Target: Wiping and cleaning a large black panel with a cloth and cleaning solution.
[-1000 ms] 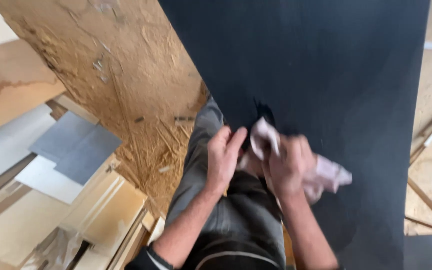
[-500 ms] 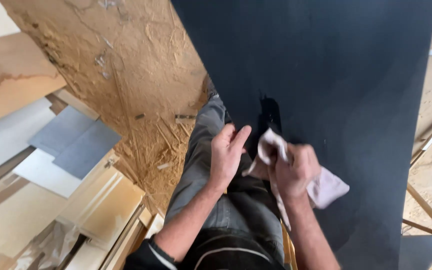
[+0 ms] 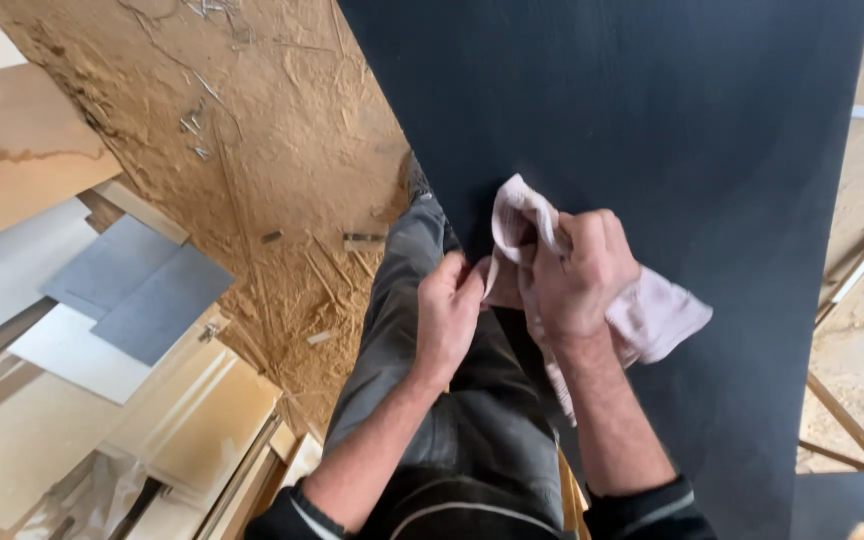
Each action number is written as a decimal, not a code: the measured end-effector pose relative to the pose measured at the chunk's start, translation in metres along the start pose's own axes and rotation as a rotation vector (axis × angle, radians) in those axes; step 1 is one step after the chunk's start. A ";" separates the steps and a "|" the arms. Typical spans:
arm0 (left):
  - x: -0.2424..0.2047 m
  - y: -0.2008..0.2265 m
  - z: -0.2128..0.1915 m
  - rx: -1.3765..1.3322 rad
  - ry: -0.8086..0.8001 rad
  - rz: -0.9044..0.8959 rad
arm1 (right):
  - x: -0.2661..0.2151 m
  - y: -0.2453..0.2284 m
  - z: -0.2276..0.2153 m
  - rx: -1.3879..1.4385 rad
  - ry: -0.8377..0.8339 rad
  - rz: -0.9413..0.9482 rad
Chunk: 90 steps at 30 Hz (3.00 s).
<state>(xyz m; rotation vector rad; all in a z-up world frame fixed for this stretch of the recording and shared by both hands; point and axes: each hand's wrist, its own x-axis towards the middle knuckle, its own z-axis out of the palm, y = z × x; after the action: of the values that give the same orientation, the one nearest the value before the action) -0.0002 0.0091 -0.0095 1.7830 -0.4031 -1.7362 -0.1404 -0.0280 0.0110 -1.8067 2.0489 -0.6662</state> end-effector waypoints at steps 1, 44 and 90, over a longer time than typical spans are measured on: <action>-0.008 -0.005 -0.001 0.066 0.009 0.009 | -0.006 -0.001 -0.006 -0.015 -0.022 -0.007; -0.012 -0.004 0.006 0.179 0.066 0.094 | -0.014 -0.028 -0.019 0.165 -0.112 0.614; 0.005 -0.038 0.003 0.191 0.074 0.188 | -0.059 -0.001 -0.020 0.037 -0.186 0.325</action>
<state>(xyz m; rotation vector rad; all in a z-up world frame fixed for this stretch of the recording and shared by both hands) -0.0103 0.0343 -0.0366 1.8687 -0.7014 -1.5403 -0.1416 0.0327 0.0250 -1.4099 2.1187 -0.4229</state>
